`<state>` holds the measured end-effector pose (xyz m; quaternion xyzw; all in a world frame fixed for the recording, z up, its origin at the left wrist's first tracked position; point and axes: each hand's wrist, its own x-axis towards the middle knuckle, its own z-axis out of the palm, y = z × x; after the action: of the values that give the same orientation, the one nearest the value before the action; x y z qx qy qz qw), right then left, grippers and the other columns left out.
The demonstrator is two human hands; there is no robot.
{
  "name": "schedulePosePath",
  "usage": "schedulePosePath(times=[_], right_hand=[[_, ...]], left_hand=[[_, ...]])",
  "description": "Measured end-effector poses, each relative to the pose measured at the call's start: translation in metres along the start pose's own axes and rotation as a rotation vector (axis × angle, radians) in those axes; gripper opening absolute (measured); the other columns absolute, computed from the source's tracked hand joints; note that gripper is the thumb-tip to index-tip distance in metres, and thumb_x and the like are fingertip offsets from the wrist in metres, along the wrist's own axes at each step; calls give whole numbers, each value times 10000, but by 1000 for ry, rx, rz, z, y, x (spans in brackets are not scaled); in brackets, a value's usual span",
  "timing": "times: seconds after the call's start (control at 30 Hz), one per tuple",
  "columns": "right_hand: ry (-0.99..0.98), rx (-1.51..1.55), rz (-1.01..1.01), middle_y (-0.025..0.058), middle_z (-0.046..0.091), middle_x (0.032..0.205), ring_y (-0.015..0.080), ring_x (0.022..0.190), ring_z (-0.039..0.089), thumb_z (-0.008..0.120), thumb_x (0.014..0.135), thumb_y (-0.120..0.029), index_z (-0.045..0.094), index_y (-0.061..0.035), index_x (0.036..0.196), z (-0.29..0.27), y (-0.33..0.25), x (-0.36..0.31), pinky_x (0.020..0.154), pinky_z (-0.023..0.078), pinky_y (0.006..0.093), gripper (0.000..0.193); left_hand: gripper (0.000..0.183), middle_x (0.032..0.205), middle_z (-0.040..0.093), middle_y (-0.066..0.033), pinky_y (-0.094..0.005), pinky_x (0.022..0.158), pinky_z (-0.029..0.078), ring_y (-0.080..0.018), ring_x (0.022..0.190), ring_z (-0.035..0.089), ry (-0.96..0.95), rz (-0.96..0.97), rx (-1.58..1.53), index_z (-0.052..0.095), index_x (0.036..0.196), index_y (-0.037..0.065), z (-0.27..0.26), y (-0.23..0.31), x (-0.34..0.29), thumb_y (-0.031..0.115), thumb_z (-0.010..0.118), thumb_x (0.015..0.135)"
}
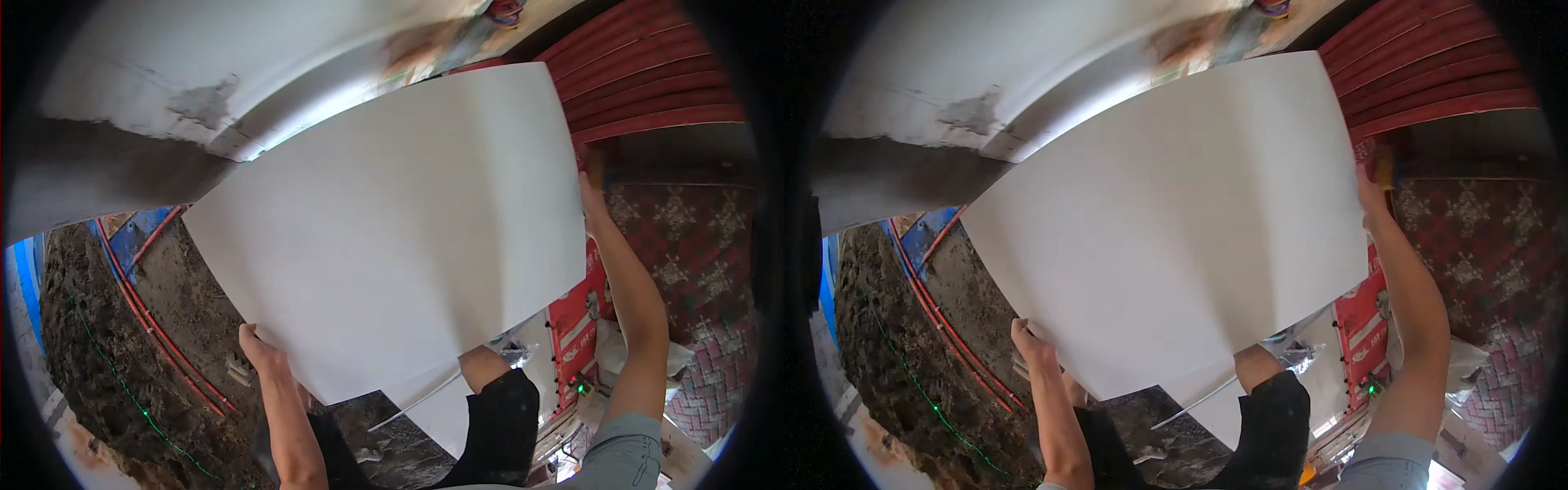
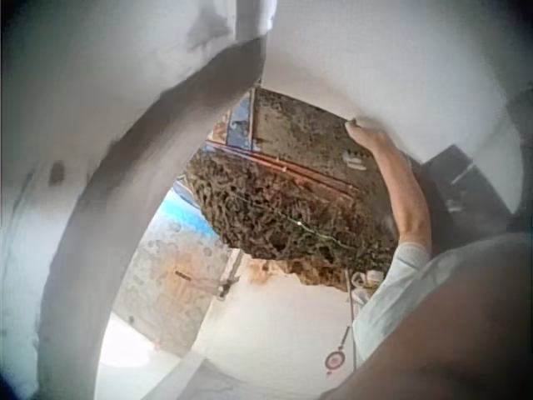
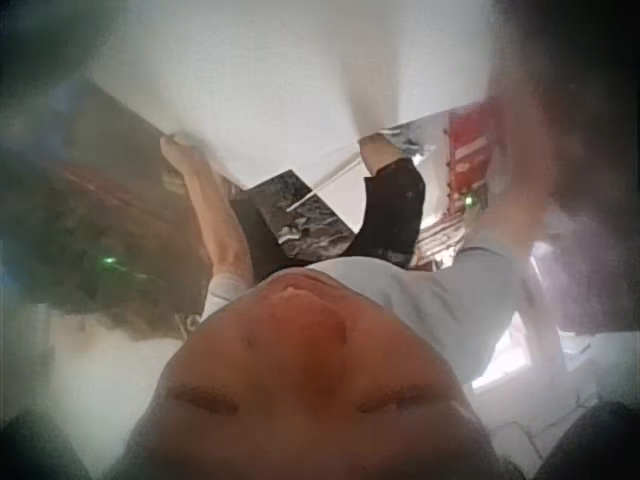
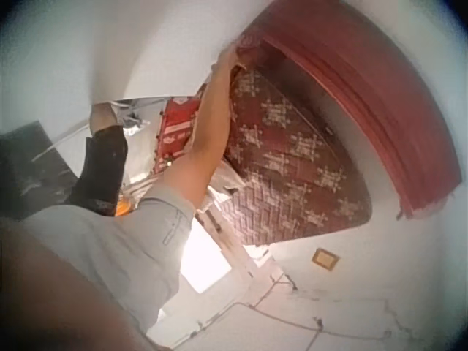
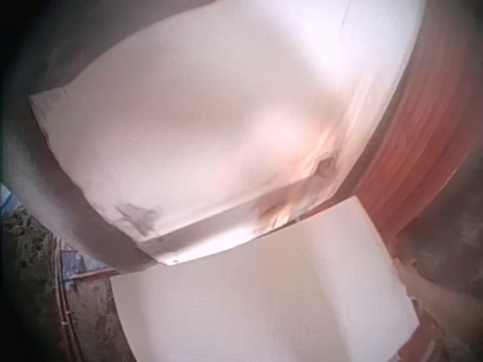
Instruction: The person places a large white ceramic tile onto a bed of mortar on the floor. They use a rubber mallet to tap the tile into place and a trowel to smooth the surface. Finally, they insert red tile leveling clips and wedges between the tiles to ensure alignment.
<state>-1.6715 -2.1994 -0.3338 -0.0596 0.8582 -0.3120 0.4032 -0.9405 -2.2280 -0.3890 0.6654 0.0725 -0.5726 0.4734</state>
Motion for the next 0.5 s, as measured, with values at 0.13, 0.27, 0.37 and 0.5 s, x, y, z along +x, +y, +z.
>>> schedulePosePath(times=[0.13,0.27,0.37,0.5], right_hand=[[9,-103,84,233,412,1501,354,1365,425,570,875,-683,394,26,1460,47,48,93,1052,386,554,936],[20,-319,112,252,371,1527,416,1415,341,585,850,-696,371,-15,1487,109,71,136,1047,322,673,957],[-42,-329,52,259,371,1524,436,1418,332,587,851,-683,367,1,1484,158,71,152,1052,313,686,957],[-83,-379,82,255,286,1570,435,1452,267,557,865,-693,299,25,1505,167,68,159,1093,280,669,995]], left_hand=[[285,1021,555,-72,-452,846,443,-267,958,535,89,-30,52,517,962,61,6,-52,72,174,509,700],[322,1063,555,-86,-477,882,447,-291,987,527,150,24,103,533,987,49,10,-80,131,153,512,683],[350,1067,578,-89,-484,876,469,-298,975,559,106,88,132,568,997,40,-16,-75,193,156,522,670],[380,1081,584,-105,-496,923,458,-318,984,554,111,22,174,561,983,24,12,-101,214,157,528,629]])
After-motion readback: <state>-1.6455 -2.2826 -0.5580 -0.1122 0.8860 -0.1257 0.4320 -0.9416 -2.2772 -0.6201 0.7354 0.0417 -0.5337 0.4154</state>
